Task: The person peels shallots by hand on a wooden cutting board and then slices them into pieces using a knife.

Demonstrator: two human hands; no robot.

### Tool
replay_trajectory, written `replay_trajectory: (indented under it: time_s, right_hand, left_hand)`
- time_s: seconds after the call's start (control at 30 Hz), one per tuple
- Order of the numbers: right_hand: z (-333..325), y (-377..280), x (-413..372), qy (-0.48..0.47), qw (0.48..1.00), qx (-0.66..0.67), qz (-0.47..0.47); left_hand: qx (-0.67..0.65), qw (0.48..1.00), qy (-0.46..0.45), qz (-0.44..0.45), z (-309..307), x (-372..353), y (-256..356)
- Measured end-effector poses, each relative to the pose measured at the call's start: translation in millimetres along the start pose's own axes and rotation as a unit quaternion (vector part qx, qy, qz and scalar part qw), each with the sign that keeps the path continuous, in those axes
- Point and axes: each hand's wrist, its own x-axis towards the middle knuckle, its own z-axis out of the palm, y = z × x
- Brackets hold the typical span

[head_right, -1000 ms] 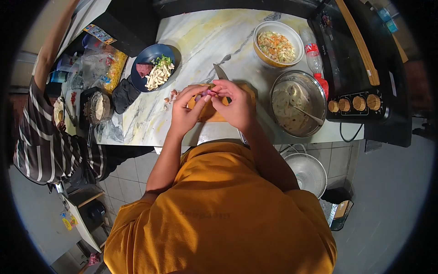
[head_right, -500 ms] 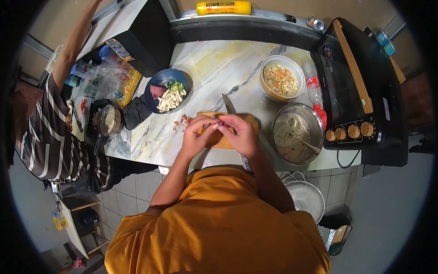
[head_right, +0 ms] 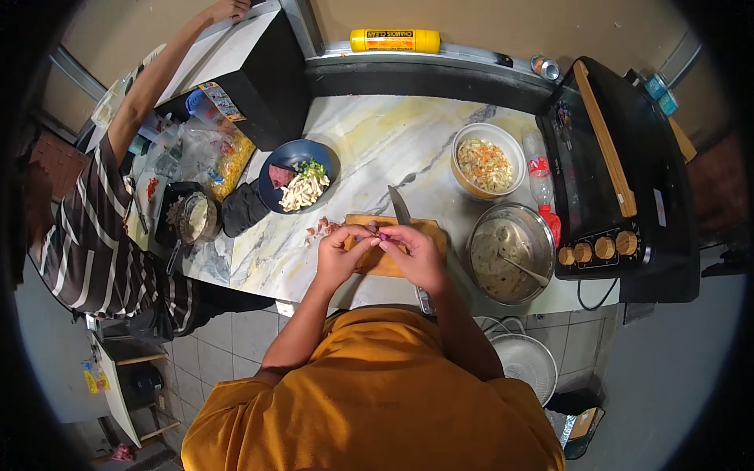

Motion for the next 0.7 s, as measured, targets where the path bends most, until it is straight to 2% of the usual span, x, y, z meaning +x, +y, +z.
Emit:
replay_trajectory:
  time_s: [0.17, 0.37, 0.43, 0.57, 0.7]
  right_hand:
    - [-1.4, 0.8, -0.2, -0.003, 1.000, 0.023, 0.008]
    - [-3.1, 0.6, -0.9, -0.022, 1.000, 0.019, 0.013]
    - [-3.3, -1.6, -2.5, -0.024, 1.000, 0.004, 0.010]
    - [-1.9, -1.0, -3.6, -0.017, 0.999, -0.035, -0.014]
    - [-0.5, -6.1, -3.0, -0.008, 0.999, -0.035, 0.005]
  left_hand:
    - [-0.041, 0.999, -0.015, -0.029, -0.5, 0.8, -4.8]
    - [-0.040, 0.998, -0.025, 0.030, -0.5, 4.2, 2.3]
    - [0.005, 0.997, -0.068, 0.030, -4.5, 4.8, 3.8]
    - [0.017, 0.997, -0.075, 0.021, -7.6, 5.6, 6.6]
    - [0.020, 0.997, -0.071, -0.006, -6.3, 5.5, 8.1]
